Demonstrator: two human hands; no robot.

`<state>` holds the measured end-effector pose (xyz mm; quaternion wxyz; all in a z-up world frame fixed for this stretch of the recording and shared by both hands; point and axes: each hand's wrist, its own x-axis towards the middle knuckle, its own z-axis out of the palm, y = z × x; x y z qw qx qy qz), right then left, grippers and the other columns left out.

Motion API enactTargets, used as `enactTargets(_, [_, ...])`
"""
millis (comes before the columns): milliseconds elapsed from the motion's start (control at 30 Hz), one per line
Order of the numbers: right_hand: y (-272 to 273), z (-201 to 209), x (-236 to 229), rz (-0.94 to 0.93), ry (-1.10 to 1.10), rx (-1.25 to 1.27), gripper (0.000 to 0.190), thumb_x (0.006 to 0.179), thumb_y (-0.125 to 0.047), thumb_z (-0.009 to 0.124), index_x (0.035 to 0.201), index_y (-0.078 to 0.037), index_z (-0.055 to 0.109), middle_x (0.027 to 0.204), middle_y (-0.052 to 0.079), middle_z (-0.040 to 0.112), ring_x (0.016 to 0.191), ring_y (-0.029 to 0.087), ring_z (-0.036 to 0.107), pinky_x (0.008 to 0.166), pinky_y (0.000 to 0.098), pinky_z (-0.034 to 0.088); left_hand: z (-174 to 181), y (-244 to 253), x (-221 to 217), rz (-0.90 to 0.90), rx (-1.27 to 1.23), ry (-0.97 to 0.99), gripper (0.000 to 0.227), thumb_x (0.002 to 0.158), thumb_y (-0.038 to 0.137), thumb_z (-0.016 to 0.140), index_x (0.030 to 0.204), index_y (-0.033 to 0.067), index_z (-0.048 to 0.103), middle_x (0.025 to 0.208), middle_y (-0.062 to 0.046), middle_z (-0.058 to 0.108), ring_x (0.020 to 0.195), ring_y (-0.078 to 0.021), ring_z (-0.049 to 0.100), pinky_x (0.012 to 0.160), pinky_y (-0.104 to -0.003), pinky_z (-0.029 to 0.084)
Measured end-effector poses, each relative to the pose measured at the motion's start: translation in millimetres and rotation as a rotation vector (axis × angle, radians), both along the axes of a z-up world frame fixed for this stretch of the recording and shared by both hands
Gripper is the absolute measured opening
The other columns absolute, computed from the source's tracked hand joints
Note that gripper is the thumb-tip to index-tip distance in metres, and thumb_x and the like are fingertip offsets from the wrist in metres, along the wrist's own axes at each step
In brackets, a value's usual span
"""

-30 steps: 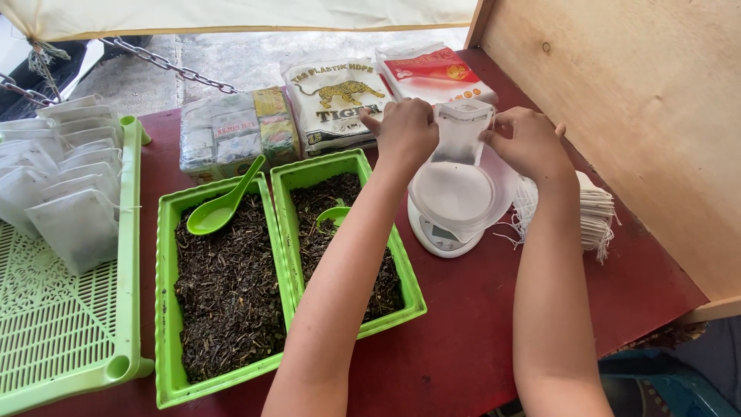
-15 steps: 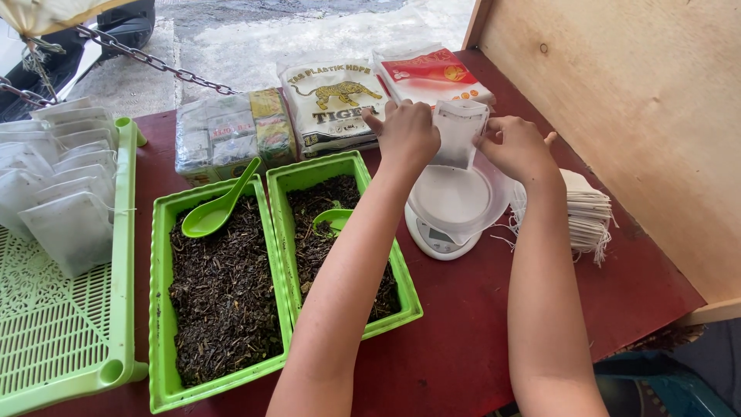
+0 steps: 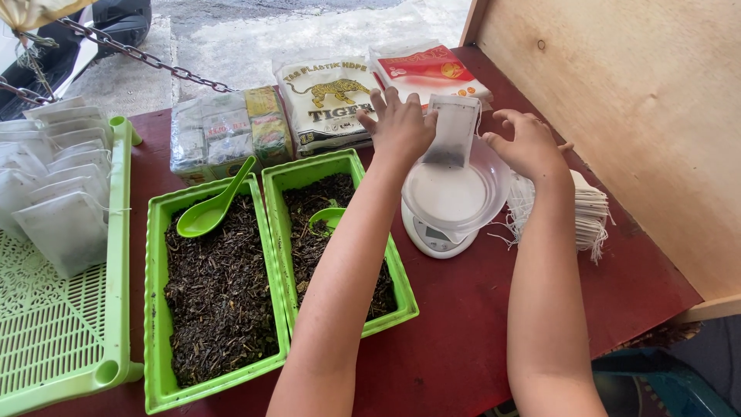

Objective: Filling small tea bags with loose tea leaves using a spoon and organizing them in a tray

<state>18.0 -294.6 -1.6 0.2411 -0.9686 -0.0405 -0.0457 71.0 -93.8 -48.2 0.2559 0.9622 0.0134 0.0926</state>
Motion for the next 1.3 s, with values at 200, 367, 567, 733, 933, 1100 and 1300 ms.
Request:
enactTargets(200, [3.6,10.5,-13.7,0.013,-0.008,-0.011,0.050,0.094,-0.037,0.068,0.139,-0.014,0.065,0.130,0.027,0.063,0.126,0.054,0.055,0.106,0.0692,0.039,5.7,4.8,-4.8,0.010,-0.047,0.177,0.060,0.103,0.052,0.041,0.144,0.0095,0.053,0.157,-0.023,0.027,0.152,-0.0454,0.003,0.117,-0.070,0.006])
enactTargets(367, [2.0,5.6,-10.9,0.030,-0.005,-0.030,0.054,0.095,-0.044,0.066,0.143,-0.020,0.063,0.141,0.021,0.059,0.142,0.046,0.043,0.119,0.0564,0.024,9.0,7.0,-8.1,0.017,-0.041,0.223,0.067,0.103,0.057,0.034,0.153,0.0142,0.044,0.165,-0.022,0.014,0.152,-0.0463,-0.012,0.119,-0.068,0.000])
enactTargets(567, [0.9,-10.6,10.7,-0.016,0.083,-0.050,0.056,0.094,-0.051,0.064,0.146,-0.031,0.059,0.158,0.016,0.044,0.153,0.046,0.019,0.115,0.0739,0.019,14.5,5.7,-13.4,-0.005,-0.042,0.273,0.069,0.103,0.060,0.029,0.158,0.0184,0.038,0.169,-0.021,0.007,0.152,-0.0453,-0.020,0.120,-0.067,-0.005])
enactTargets(733, [-4.1,-24.3,29.3,-0.032,0.152,-0.051,0.053,0.095,-0.052,0.062,0.146,-0.038,0.058,0.165,0.009,0.036,0.155,0.042,0.008,0.100,0.0930,0.018,7.7,-1.7,-10.1,-0.032,-0.043,0.271,0.071,0.102,0.059,0.027,0.157,0.0156,0.039,0.168,-0.022,0.006,0.152,-0.0460,-0.020,0.119,-0.067,-0.008])
enactTargets(933, [-0.3,-26.8,33.1,-0.039,0.181,-0.056,0.053,0.095,-0.055,0.059,0.146,-0.038,0.057,0.166,0.006,0.034,0.156,0.039,0.008,0.100,0.0939,0.012,7.6,-9.0,-13.9,-0.056,-0.039,0.291,0.073,0.101,0.059,0.029,0.155,0.0116,0.042,0.167,-0.021,0.012,0.153,-0.0448,-0.016,0.120,-0.066,-0.007])
enactTargets(1100, [4.3,-25.0,29.9,-0.011,0.182,-0.053,0.058,0.095,-0.055,0.058,0.148,-0.032,0.055,0.166,0.010,0.034,0.157,0.040,0.006,0.099,0.0949,0.009,10.8,-11.1,-15.5,-0.102,-0.079,0.308,0.069,0.102,0.057,0.033,0.155,0.0136,0.043,0.164,-0.021,0.018,0.154,-0.0457,-0.009,0.119,-0.069,-0.004])
enactTargets(1300, [4.6,-23.9,27.1,0.032,0.136,-0.020,0.053,0.094,-0.054,0.062,0.141,-0.030,0.061,0.161,0.011,0.041,0.155,0.043,0.011,0.098,0.0962,0.007,9.8,-11.3,-11.8,-0.139,-0.066,0.275,0.064,0.097,0.058,0.043,0.145,0.0159,0.053,0.161,-0.018,0.022,0.153,-0.0456,0.000,0.120,-0.070,0.004])
